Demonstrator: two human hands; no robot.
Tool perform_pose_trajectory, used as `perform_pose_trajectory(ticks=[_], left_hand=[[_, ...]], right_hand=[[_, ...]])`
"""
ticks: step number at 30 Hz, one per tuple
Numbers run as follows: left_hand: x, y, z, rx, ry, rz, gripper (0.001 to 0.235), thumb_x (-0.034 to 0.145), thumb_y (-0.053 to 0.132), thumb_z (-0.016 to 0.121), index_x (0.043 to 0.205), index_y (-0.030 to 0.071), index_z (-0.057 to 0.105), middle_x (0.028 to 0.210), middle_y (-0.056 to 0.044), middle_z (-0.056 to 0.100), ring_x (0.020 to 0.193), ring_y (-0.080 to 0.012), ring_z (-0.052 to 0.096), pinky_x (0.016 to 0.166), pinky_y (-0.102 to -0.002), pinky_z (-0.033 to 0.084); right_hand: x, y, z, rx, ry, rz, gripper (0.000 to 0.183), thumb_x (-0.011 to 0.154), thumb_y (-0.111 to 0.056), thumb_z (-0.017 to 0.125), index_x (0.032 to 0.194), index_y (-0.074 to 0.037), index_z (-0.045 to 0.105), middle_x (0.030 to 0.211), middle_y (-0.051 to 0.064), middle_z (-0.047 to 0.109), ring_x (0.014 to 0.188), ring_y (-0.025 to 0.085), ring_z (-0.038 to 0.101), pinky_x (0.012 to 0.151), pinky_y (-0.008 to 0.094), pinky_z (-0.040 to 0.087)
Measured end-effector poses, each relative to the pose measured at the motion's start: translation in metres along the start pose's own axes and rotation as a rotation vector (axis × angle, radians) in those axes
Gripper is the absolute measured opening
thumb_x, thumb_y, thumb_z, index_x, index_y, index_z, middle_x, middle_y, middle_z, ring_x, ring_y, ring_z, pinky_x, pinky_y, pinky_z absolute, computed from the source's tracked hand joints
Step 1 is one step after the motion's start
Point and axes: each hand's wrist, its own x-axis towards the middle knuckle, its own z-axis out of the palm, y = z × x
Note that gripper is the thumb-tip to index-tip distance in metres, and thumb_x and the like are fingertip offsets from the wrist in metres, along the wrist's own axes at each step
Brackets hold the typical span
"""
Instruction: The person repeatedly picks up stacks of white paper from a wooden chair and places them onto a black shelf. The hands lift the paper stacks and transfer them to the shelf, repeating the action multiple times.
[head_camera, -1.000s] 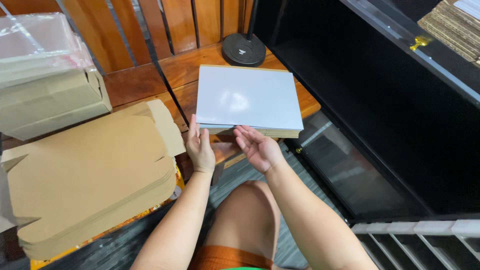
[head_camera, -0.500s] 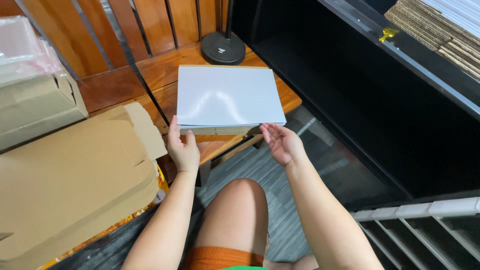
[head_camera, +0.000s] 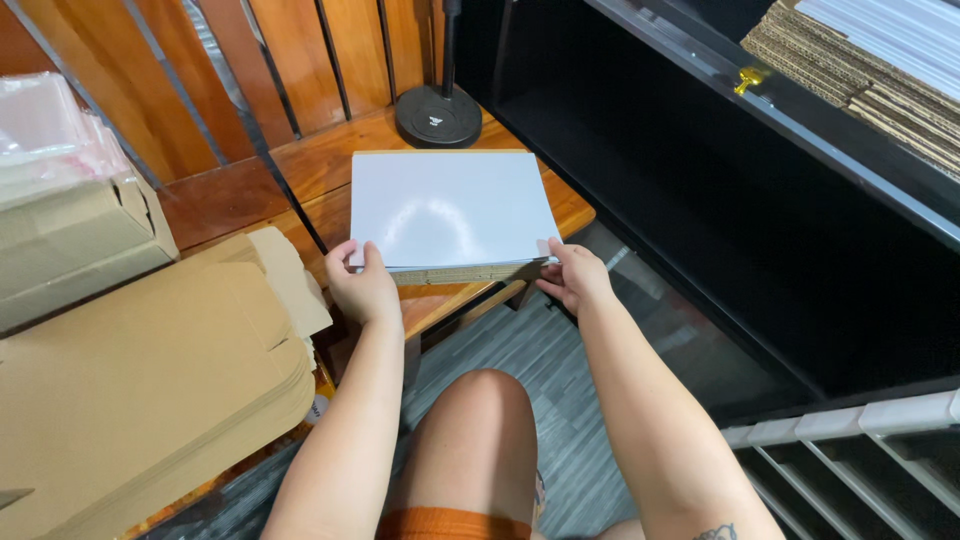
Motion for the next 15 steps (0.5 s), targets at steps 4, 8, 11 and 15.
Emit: perform_pose_trajectory(ticks=[4,8,11,15], left_hand=[[0.009,-0.006,0.018,-0.056,0.011,-0.062,0.021,0.089,0.030,0.082,0.107,0.032,0.071,0.119,0.010,0.069,0.116,-0.0149,0.064,0.096,-0.030,0.048],[-0.002,0.012,0.008,-0.307,0.008,-0.108,0.022,0.091,0.003,0.075,0.109,0.015,0.070,0.114,-0.008,0.065,0.104,-0.0225,0.062,0.091,-0.032,0.052],[-0.010,0.020,0.003,-0.385,0.031,-0.102,0.026,0.089,-0.004,0.073,0.109,0.012,0.069,0.108,-0.008,0.061,0.095,-0.0189,0.056,0.085,-0.028,0.051],[-0.002,-0.007,0.012,-0.315,0.099,0.027,0.029,0.083,-0.006,0.078,0.106,0.010,0.070,0.101,-0.008,0.060,0.088,-0.0196,0.055,0.078,-0.026,0.048]], right_hand=[[0.004,-0.006,0.002,0.007,-0.006,0.031,0.039,0.101,-0.036,0.070,0.122,-0.004,0.060,0.081,0.009,0.047,0.081,0.036,0.073,0.083,0.060,0.065],[0.024,0.006,0.002,0.115,-0.026,0.046,0.029,0.103,-0.028,0.066,0.116,-0.004,0.056,0.087,0.008,0.039,0.084,0.036,0.066,0.088,0.068,0.059],[0.020,0.009,0.002,0.181,-0.034,0.030,0.026,0.102,-0.026,0.068,0.111,-0.005,0.055,0.089,0.008,0.037,0.085,0.033,0.062,0.091,0.071,0.056],[-0.002,0.009,0.006,0.267,-0.084,-0.005,0.025,0.103,-0.025,0.066,0.102,-0.005,0.050,0.089,0.006,0.034,0.088,0.029,0.057,0.098,0.068,0.054]])
